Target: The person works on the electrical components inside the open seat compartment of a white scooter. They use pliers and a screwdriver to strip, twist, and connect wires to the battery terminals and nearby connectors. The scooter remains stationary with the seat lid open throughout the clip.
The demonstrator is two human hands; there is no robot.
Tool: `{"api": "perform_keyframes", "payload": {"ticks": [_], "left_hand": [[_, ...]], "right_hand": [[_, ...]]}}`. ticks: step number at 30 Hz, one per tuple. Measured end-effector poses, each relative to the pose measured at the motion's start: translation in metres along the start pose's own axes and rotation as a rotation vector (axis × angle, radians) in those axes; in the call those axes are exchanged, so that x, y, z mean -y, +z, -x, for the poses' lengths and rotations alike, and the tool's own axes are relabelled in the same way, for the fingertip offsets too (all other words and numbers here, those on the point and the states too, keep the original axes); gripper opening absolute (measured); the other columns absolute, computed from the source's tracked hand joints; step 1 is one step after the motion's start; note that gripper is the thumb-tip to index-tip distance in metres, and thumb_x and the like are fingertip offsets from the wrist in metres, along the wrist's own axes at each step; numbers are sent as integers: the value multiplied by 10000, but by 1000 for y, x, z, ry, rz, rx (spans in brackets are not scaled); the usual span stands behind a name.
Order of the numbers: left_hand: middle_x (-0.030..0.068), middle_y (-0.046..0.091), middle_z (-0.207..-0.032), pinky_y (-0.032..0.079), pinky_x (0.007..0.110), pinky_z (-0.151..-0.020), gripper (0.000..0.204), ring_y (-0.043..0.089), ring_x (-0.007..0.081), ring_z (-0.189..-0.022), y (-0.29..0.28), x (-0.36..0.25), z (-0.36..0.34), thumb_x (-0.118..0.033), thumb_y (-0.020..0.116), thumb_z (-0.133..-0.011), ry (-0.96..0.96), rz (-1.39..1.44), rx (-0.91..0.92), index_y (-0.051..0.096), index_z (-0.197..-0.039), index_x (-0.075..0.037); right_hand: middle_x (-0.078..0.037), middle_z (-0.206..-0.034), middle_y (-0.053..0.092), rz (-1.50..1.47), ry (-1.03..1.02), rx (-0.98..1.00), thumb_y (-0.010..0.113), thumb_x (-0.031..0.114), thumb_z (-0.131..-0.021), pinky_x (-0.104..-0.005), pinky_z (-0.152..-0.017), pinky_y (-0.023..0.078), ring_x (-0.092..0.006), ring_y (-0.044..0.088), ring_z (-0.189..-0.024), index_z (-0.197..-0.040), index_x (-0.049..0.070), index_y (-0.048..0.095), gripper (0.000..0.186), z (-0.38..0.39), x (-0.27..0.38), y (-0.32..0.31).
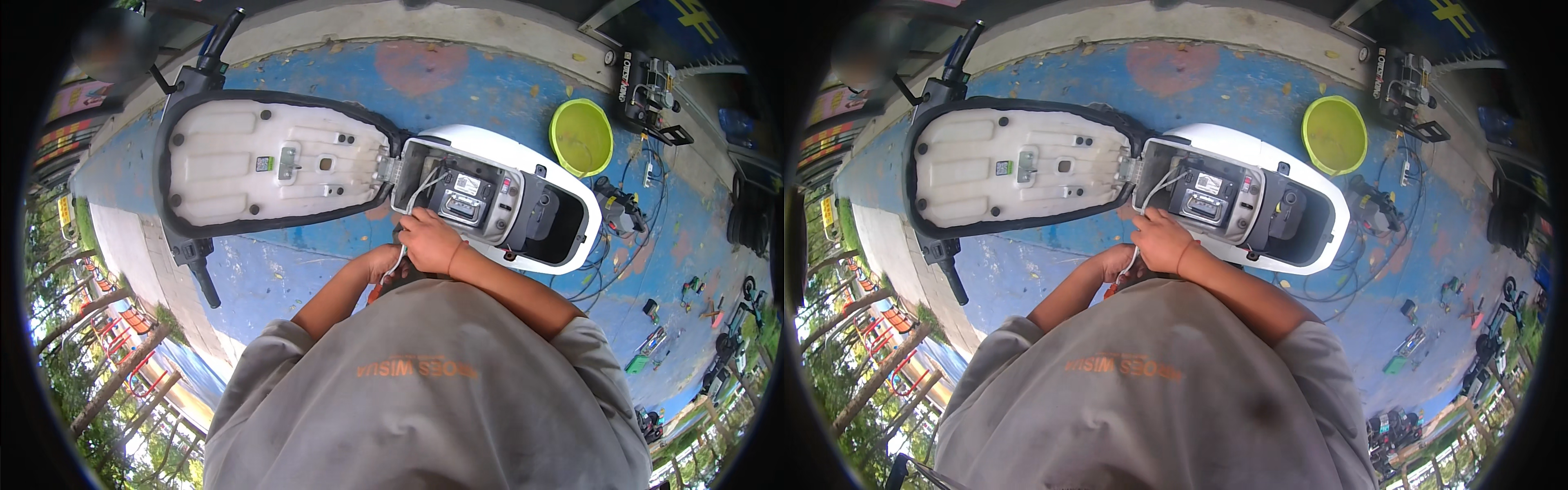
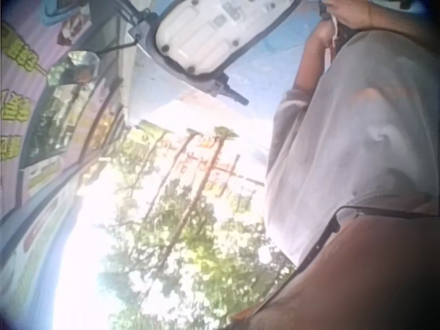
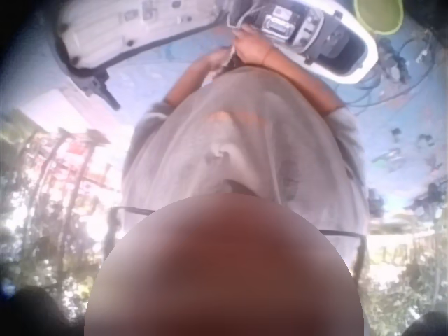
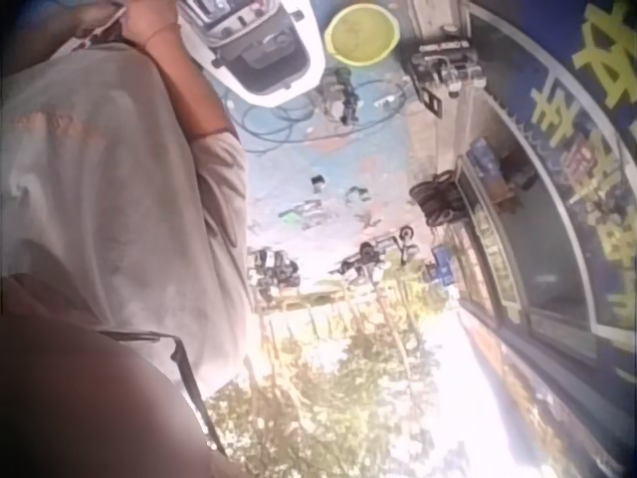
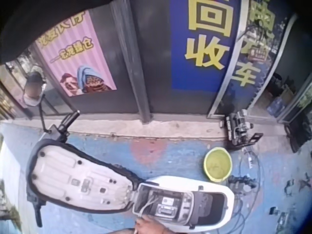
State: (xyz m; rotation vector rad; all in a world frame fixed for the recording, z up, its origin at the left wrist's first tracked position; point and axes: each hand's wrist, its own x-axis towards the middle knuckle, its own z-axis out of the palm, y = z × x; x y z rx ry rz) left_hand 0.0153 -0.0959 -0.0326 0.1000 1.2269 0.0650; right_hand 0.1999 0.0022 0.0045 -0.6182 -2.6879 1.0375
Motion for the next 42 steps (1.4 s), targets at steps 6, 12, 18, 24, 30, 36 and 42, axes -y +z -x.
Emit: {"api": "perform_keyframes", "payload": {"ticks": [6,12,18,24,30,36,42], "left_hand": [[5,519,-600,267,275,-388,281,425,112,-452,-2,2,0,-340,642,-946,-41,-21,-3,684,-869,-73],[9,513,-603,354,315,-419,287,430,145,-449,3,-2,19,-293,532,-1016,80,-84,-137,684,-962,-54],[72,606,-944,512,309,-641,193,590,179,-772,-4,30,-4,-116,517,-1005,765,-275,-687,629,-1125,-14],[115,575,-1166,571,357,-878,501,609,204,-1044,31,1,44,81,695,-871,869,-574,-626,490,-1312,-39],[104,647,-998,561,346,-792,263,664,215,-859,18,11,32,33,710,-894,1009,-653,-710,609,-1131,-20],[75,616,-926,500,303,-680,209,584,169,-744,9,12,25,22,726,-870,868,-511,-689,650,-1056,-31],[61,605,-1033,466,279,-684,183,534,143,-742,22,-7,34,26,739,-842,904,-543,-615,679,-1002,-40]], "right_hand": [[-57,-1088,610,30,-19,49,720,162,-764,-413,-952,458,-286,534,-1080,-908,84,726,165,-1,0,4],[-38,-1124,624,20,-41,126,742,199,-803,-404,-960,413,-277,526,-1077,-945,146,757,152,-1,-3,6],[-13,-1135,632,4,58,159,760,202,-829,-422,-960,394,-267,527,-1084,-1000,184,804,178,-5,-8,12],[-21,-1169,685,-53,262,271,726,221,-880,-451,-987,404,-266,555,-1148,-997,149,811,161,-16,-6,14],[-35,-1198,652,-128,340,275,776,211,-872,-451,-919,488,-268,633,-1042,-1175,152,745,310,-12,-18,10],[-125,-1218,628,-591,556,-474,695,4,-885,-347,-763,579,-256,699,-828,-1186,50,663,306,72,-34,-17],[-121,-1081,627,-91,871,-366,746,15,-782,-430,-913,524,-315,615,-1005,-1097,86,691,328,223,-86,-4]]}}
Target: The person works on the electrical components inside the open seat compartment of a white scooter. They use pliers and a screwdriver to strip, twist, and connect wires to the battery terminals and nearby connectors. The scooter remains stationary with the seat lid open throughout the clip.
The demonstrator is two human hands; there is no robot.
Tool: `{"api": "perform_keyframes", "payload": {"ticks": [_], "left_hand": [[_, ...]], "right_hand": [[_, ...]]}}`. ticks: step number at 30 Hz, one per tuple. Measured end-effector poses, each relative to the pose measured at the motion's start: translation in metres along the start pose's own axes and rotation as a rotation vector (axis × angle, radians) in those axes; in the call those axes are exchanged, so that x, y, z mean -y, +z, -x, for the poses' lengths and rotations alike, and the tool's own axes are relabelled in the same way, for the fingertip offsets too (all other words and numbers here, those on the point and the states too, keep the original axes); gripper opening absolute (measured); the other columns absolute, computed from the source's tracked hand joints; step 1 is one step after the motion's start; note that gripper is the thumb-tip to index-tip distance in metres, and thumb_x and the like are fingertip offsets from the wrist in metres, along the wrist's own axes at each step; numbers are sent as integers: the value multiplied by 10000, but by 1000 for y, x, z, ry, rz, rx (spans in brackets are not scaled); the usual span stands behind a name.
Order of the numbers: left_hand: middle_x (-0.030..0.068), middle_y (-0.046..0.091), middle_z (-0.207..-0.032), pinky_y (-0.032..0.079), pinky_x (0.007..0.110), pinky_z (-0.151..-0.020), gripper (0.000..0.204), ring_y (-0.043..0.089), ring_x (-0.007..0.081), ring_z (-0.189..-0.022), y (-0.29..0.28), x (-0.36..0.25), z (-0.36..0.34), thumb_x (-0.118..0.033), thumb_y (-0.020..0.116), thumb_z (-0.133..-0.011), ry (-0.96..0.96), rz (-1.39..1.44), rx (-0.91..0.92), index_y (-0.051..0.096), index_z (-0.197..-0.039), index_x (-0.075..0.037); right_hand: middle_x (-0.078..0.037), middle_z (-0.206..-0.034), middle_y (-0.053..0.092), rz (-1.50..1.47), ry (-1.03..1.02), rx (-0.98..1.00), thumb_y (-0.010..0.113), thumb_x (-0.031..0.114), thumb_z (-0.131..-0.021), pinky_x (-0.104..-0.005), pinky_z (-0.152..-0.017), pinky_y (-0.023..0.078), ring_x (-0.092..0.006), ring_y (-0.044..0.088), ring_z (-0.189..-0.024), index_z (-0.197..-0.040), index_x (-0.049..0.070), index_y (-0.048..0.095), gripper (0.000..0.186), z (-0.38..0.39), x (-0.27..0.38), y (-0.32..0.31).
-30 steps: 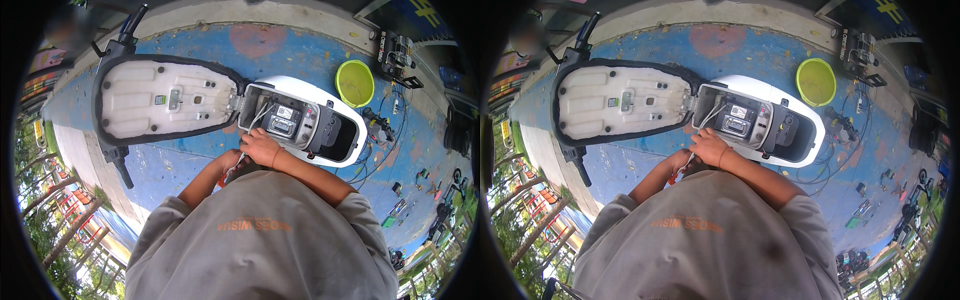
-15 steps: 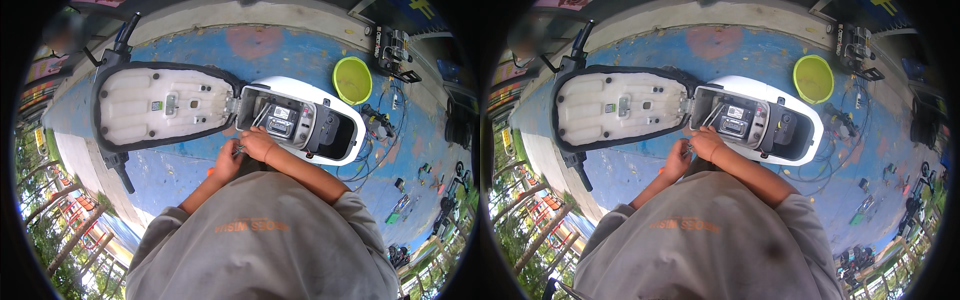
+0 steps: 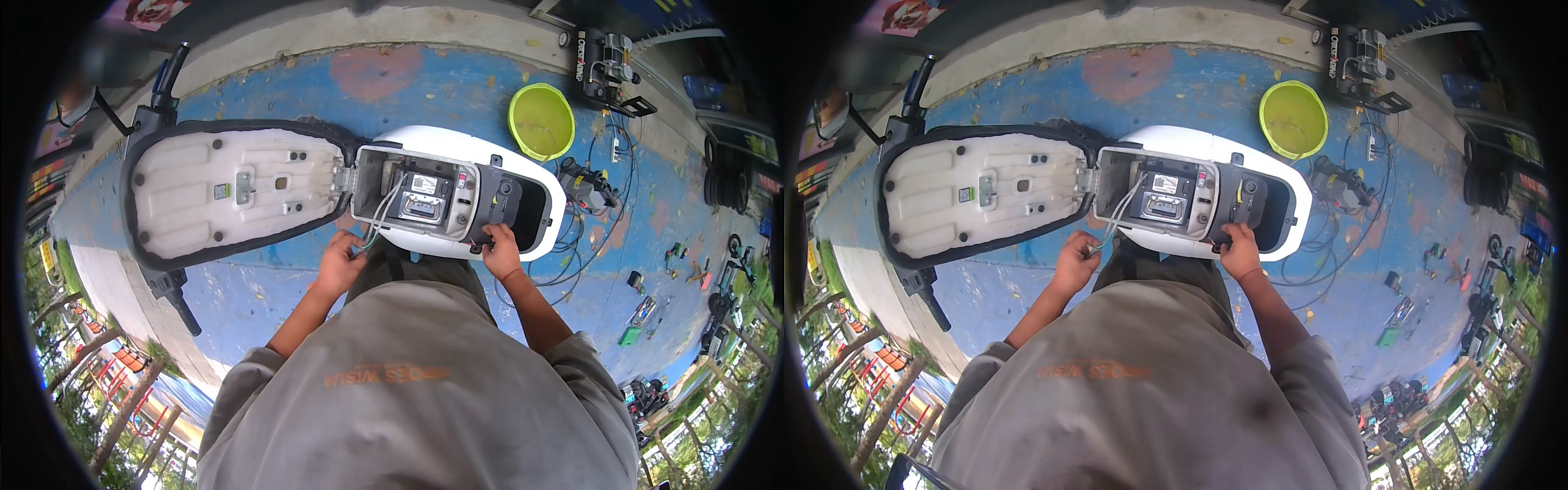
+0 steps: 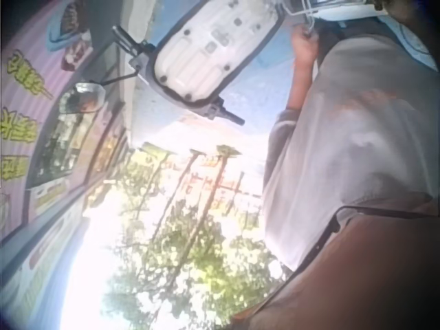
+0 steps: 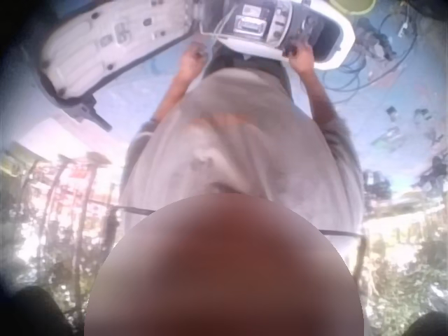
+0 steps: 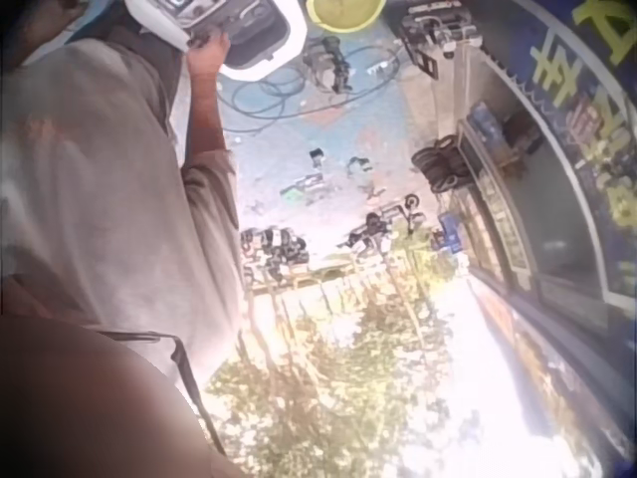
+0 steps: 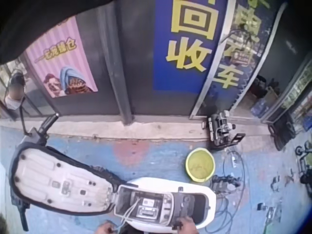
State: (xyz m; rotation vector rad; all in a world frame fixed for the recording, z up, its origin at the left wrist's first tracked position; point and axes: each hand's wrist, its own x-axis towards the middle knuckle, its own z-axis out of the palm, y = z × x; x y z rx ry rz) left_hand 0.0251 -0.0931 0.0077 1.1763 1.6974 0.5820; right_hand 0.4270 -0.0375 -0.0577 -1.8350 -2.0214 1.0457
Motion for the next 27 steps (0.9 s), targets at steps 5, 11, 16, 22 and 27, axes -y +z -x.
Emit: {"api": "perform_keyframes", "payload": {"ticks": [5,11,16,22,27], "left_hand": [[61,629,-1111,490,285,-721,181,582,137,-886,2,-27,-14,21,737,-870,152,129,25,692,-1038,-29],[26,682,-1024,427,255,-644,210,514,79,-738,-1,-54,-34,44,655,-959,-199,692,297,676,-1151,-41],[64,728,-1048,426,260,-623,206,523,84,-703,12,-60,-39,68,602,-968,-183,847,325,680,-1148,6],[97,735,-1156,443,270,-655,224,574,109,-781,16,-60,-39,73,599,-963,-215,1080,241,680,-1157,-3],[102,732,-1158,459,279,-689,218,587,116,-814,15,-62,-36,72,600,-961,-221,1110,250,673,-1153,2]], "right_hand": [[-67,-1090,666,128,-130,187,789,116,-817,-437,-945,495,-314,581,-1125,-1110,127,721,301,8,-11,17],[-99,-850,714,-261,-9,40,700,104,-942,-428,-797,518,-317,667,-883,-1078,77,686,139,-9,14,23],[-15,-786,643,-745,-28,155,648,33,-1002,-253,-681,485,-62,570,-736,-1131,17,632,131,-22,128,-22],[-2,-819,673,-804,-4,284,696,69,-994,-245,-659,465,-57,577,-742,-1071,11,672,99,-33,170,-1],[-3,-858,691,-838,13,257,697,72,-997,-254,-729,509,-70,616,-789,-1045,19,679,74,-38,176,16]]}}
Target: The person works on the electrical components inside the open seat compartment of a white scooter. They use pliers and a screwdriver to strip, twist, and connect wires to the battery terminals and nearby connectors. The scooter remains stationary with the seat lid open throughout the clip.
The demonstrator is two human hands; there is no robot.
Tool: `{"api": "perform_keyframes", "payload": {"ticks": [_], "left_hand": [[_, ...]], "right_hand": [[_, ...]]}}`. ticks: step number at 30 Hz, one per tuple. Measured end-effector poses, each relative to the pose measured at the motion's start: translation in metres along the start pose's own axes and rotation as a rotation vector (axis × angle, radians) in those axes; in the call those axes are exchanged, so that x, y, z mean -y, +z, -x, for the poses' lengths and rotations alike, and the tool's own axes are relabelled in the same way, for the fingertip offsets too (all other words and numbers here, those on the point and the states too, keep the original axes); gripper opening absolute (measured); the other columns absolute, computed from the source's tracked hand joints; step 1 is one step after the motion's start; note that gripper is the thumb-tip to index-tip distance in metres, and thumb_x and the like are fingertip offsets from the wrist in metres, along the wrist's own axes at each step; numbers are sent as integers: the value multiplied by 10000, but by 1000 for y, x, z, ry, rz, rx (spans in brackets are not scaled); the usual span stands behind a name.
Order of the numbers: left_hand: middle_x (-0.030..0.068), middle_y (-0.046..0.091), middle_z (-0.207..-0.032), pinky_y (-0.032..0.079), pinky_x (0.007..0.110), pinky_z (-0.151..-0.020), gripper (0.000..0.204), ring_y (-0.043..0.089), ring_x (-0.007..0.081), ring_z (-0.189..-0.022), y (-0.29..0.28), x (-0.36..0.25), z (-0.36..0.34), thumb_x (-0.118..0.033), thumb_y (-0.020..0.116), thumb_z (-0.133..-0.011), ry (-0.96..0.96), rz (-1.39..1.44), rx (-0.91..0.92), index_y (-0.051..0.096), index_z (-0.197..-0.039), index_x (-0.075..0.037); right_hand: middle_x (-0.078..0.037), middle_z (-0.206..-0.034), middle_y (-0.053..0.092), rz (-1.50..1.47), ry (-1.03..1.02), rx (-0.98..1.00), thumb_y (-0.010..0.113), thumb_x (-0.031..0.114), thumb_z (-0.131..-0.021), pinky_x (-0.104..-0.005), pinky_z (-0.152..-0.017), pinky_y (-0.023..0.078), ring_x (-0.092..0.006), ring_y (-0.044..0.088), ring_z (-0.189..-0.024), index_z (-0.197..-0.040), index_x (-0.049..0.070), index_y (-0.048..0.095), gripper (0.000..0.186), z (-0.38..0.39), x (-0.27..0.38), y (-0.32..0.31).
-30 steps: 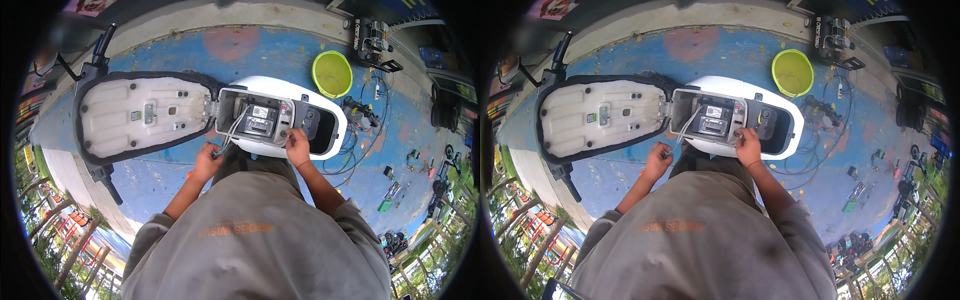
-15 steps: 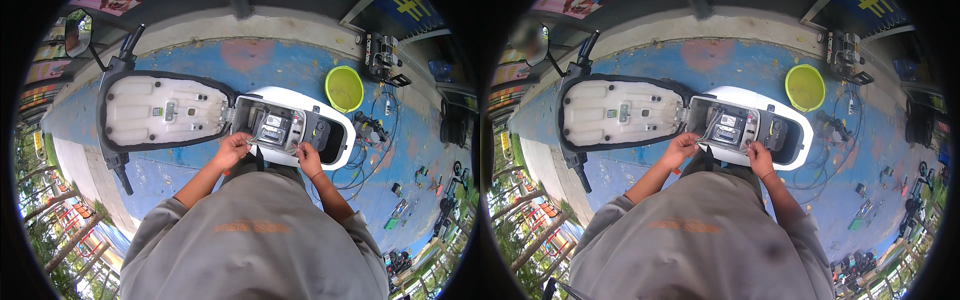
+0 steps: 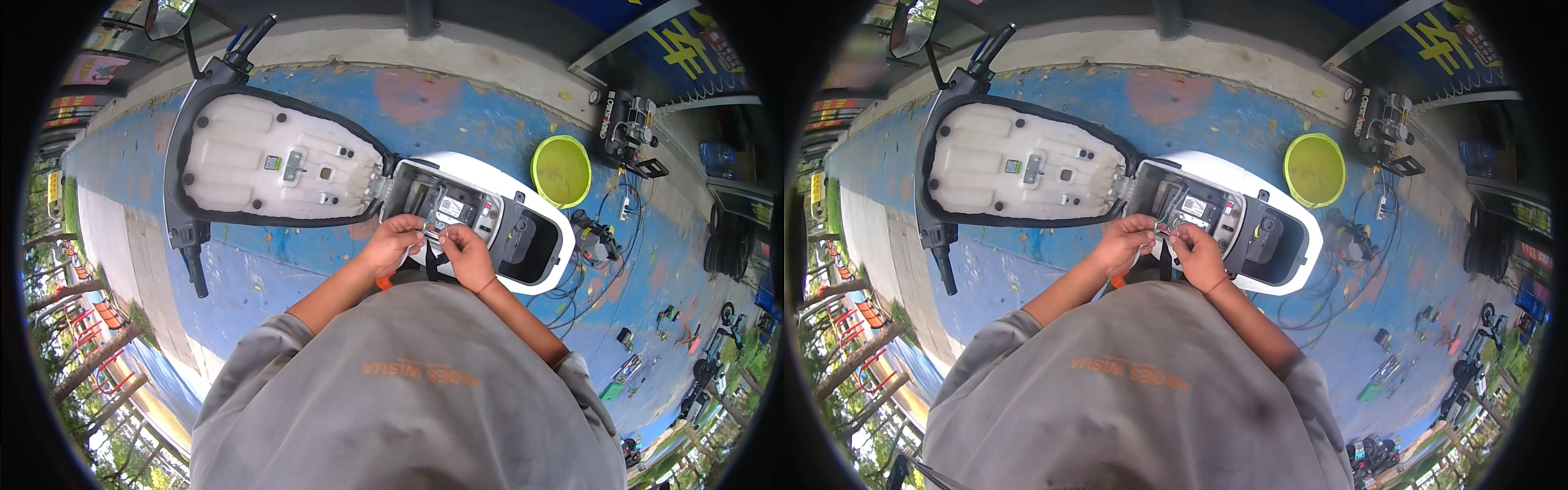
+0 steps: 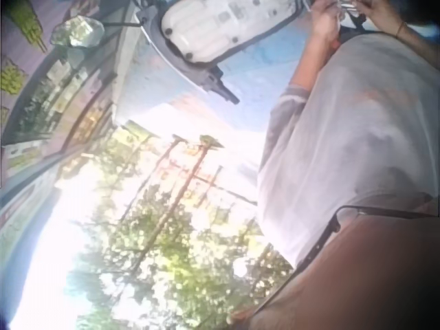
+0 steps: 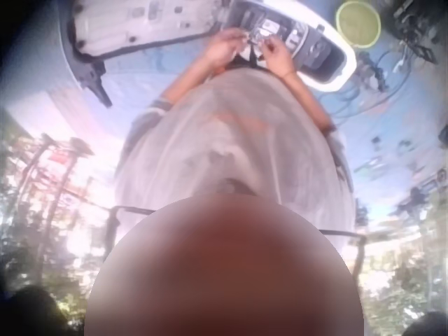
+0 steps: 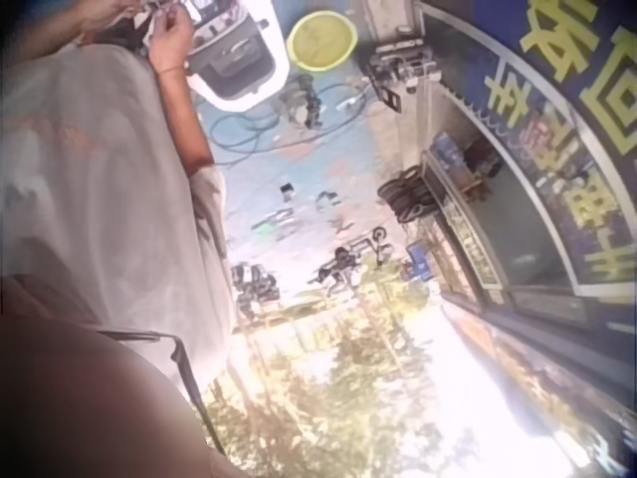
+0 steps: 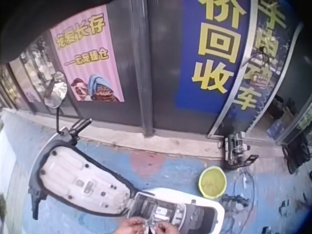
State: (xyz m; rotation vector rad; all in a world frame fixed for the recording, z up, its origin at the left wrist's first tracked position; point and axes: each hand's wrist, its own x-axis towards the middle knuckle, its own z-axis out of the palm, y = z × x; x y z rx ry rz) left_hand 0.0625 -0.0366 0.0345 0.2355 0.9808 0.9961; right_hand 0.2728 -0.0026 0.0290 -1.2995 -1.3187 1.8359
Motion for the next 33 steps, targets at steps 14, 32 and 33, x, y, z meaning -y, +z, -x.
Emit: {"api": "perform_keyframes", "payload": {"ticks": [14,32,33], "left_hand": [[80,652,-849,494,286,-640,165,606,144,-705,11,22,-4,84,640,-863,-14,-159,-139,635,-1018,27],[56,675,-894,505,261,-665,105,611,113,-738,8,19,-4,55,695,-898,1,-305,-136,688,-994,13],[56,674,-900,505,261,-666,112,610,115,-739,9,20,-5,61,689,-895,15,-330,-140,689,-997,14]], "right_hand": [[11,-784,636,-358,392,-81,729,150,-980,-241,-580,412,-59,524,-655,-913,66,676,120,-18,4,3],[-3,-809,671,-17,40,-62,716,77,-958,-250,-691,483,-86,595,-749,-934,7,720,74,-21,-14,18],[0,-794,662,-22,42,-91,707,80,-963,-247,-669,474,-82,584,-724,-931,5,718,82,-22,-14,20]]}}
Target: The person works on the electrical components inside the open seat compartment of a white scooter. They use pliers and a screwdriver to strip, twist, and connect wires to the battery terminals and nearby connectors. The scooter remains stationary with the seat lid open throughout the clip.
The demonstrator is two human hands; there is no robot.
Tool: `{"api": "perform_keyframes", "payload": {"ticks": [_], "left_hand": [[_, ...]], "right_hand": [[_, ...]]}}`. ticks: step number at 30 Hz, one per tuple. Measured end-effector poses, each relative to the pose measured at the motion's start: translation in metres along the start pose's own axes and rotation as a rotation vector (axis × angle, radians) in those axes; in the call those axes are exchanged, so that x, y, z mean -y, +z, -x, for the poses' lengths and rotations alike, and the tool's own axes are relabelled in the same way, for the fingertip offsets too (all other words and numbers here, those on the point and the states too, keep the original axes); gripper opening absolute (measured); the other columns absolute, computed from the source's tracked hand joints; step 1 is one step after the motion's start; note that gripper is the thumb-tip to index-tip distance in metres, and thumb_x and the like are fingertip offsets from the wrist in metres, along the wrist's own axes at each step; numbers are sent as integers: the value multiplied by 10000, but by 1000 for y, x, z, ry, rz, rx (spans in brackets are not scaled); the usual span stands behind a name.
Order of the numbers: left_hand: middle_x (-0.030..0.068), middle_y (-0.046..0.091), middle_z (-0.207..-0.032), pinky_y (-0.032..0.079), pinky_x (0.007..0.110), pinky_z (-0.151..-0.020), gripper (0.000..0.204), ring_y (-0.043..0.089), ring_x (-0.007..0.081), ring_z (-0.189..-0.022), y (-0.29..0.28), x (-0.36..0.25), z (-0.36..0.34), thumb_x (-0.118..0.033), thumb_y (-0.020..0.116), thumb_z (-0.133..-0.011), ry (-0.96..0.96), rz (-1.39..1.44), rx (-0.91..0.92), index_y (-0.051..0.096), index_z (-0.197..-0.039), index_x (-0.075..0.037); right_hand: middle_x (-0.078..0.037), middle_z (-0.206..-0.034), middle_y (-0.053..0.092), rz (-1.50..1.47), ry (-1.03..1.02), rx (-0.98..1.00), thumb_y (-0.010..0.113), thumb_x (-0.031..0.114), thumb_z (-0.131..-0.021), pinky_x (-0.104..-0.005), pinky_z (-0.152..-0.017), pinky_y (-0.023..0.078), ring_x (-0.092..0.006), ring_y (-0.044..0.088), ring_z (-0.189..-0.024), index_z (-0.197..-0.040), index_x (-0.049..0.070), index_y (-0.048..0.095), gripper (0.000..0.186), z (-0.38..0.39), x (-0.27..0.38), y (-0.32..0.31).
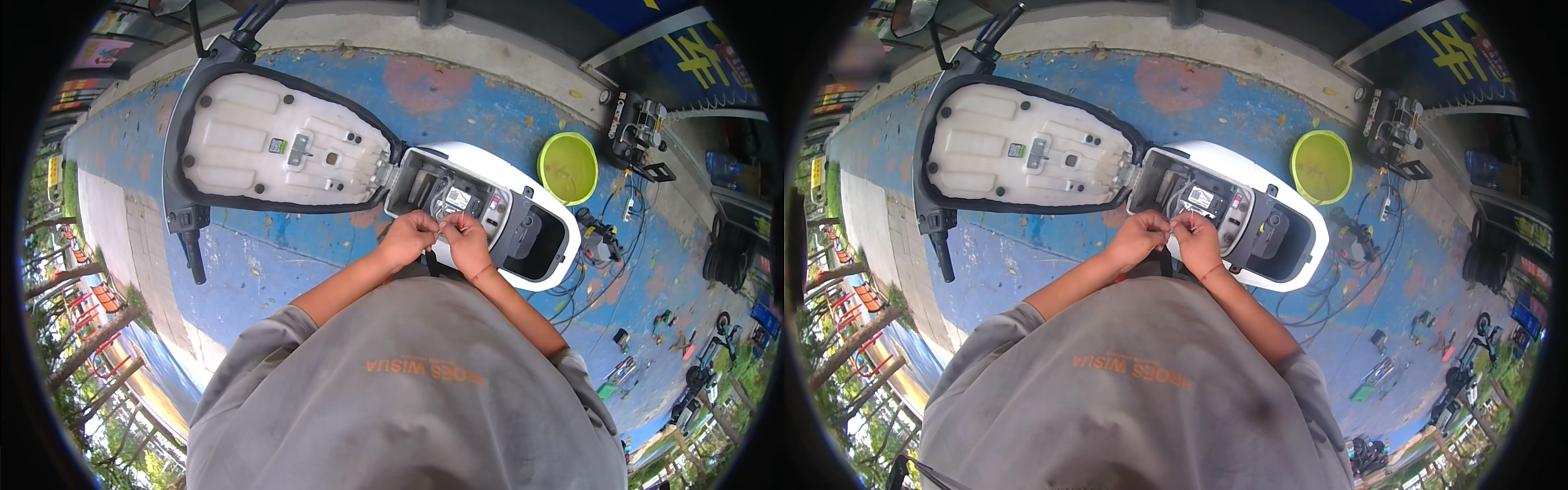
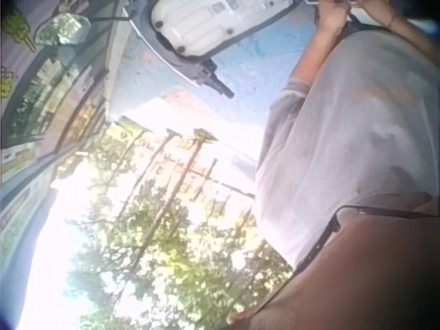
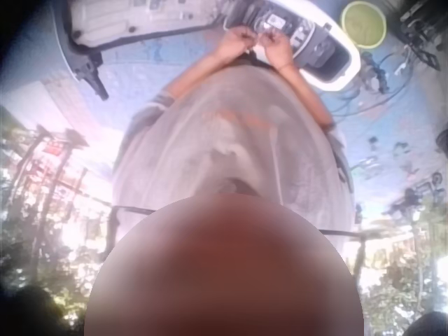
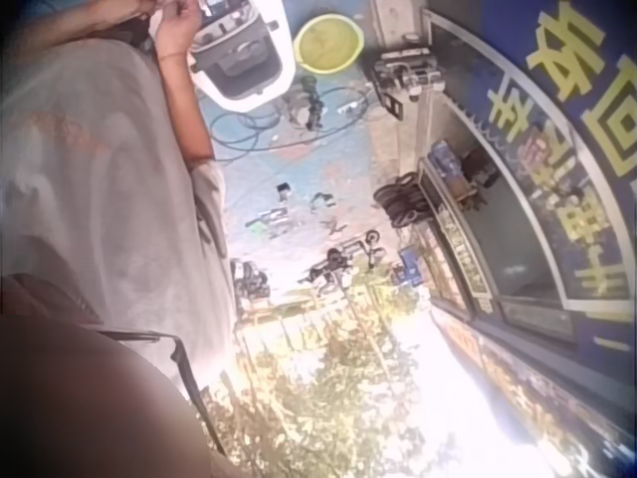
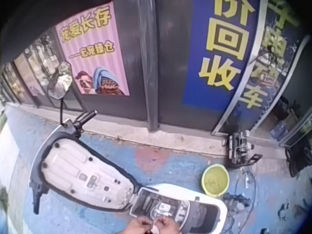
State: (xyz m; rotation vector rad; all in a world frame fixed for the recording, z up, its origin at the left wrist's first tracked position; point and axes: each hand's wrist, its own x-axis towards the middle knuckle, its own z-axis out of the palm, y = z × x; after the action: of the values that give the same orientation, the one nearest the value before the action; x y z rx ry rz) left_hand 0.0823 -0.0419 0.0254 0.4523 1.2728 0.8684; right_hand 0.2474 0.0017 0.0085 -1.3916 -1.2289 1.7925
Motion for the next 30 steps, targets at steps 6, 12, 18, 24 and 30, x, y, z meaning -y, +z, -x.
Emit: {"api": "perform_keyframes", "payload": {"ticks": [6,12,18,24,30], "left_hand": [[55,675,-915,511,270,-689,141,617,127,-762,-2,4,1,72,668,-885,18,50,2,697,-1009,10],[73,708,-922,539,286,-728,120,659,146,-816,-7,-3,0,22,687,-897,-70,80,-4,722,-1012,20],[92,730,-935,571,305,-750,114,691,159,-831,-17,2,-6,30,697,-901,-124,74,11,720,-1012,29],[105,724,-946,584,304,-773,99,700,167,-856,-9,8,-4,59,681,-904,-95,131,-17,697,-1001,44],[101,717,-940,589,288,-766,74,704,162,-874,-1,11,-1,72,696,-905,-60,56,-50,664,-963,39]], "right_hand": [[24,-736,597,-470,342,0,690,66,-974,-236,-544,346,-49,449,-596,-945,5,719,75,1,11,1],[22,-765,611,-380,269,143,683,21,-974,-229,-547,352,-52,450,-609,-1019,16,707,51,0,7,-14],[-10,-791,641,-393,298,69,684,-23,-951,-247,-558,372,-79,493,-621,-1043,16,700,101,8,-1,-8],[-43,-798,681,-556,526,130,736,-6,-905,-257,-516,383,-89,522,-586,-1003,0,688,109,15,-14,-12],[-35,-801,688,-558,505,69,728,17,-932,-256,-529,388,-83,524,-600,-1006,12,718,75,16,-27,-9]]}}
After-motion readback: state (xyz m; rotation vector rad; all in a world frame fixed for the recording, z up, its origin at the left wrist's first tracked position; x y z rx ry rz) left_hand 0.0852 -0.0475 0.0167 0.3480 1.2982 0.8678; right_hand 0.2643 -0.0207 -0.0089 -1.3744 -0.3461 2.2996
